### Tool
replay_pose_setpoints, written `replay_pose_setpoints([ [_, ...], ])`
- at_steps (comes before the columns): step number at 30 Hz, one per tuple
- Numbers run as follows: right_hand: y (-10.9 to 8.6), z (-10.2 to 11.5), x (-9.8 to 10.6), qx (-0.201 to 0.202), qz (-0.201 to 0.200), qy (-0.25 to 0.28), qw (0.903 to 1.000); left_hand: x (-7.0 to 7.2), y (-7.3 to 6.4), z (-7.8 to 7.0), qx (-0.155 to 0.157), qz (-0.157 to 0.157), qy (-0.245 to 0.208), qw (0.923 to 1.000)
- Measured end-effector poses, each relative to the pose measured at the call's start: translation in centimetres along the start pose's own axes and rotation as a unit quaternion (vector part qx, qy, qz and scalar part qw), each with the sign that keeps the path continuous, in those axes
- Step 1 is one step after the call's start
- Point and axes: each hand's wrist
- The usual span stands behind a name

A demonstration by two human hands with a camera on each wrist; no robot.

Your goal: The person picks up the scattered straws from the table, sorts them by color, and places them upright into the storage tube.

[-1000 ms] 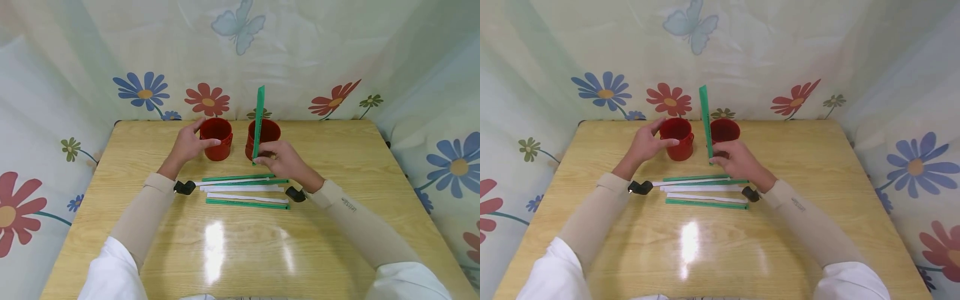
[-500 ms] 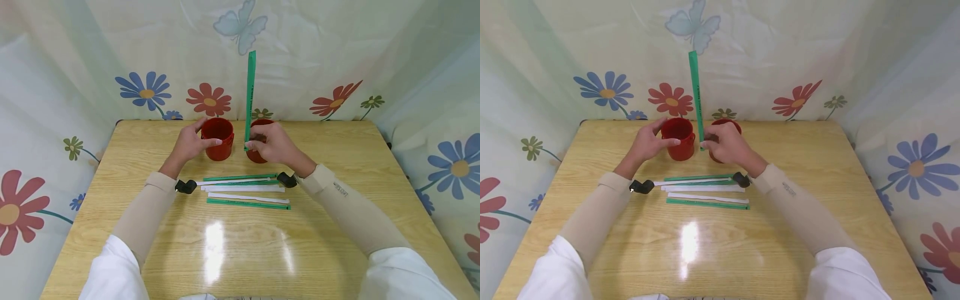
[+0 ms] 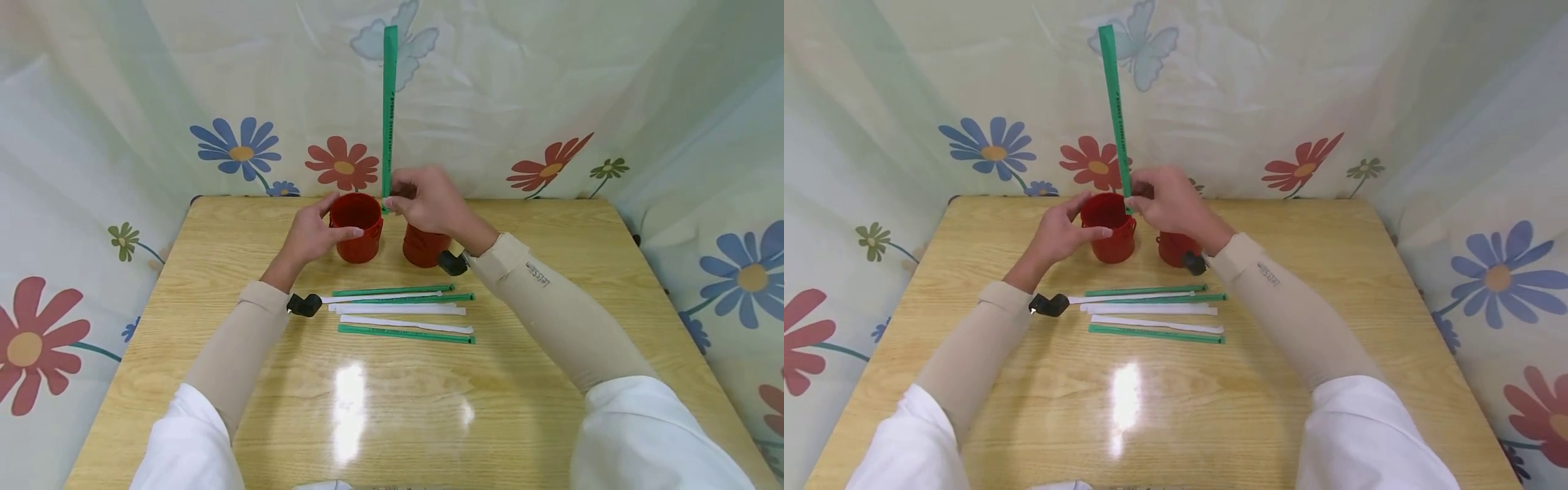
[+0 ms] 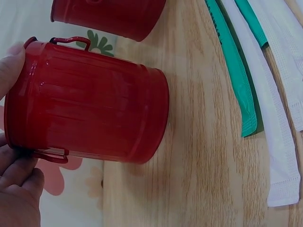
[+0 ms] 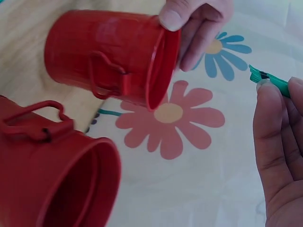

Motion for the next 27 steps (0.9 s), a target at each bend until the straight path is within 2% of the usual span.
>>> replay_pose_setpoints([
  [8, 2.7, -0.3, -1.0, -0.002, 0.007, 0.015, 0.9999, 0.2, -0.1, 0.1, 0.006, 0.005, -0.004, 1.0],
  [12, 3.7, -0.2, -1.3, -0.012, 0.014, 0.013, 0.9997, 0.1, 0.0, 0.1, -0.002, 0.002, -0.014, 0.9999],
  [19, 4.8, -0.5, -2.7, -0.021, 0.031, 0.019, 0.9991, 0.0, 0.1, 0.4, -0.018, 0.002, -0.034, 0.9993],
  [27, 5.3, -1.1, -3.7, -0.039, 0.055, -0.002, 0.9977, 0.0, 0.3, 0.4, -0.007, 0.009, -0.037, 0.9993],
])
Point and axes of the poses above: each hand's wrist, its own y-axis towards the middle knuckle, its own x-axis out of the back of the hand, z = x × y, and after that the axes turned 10 degrees about -z, right-handed
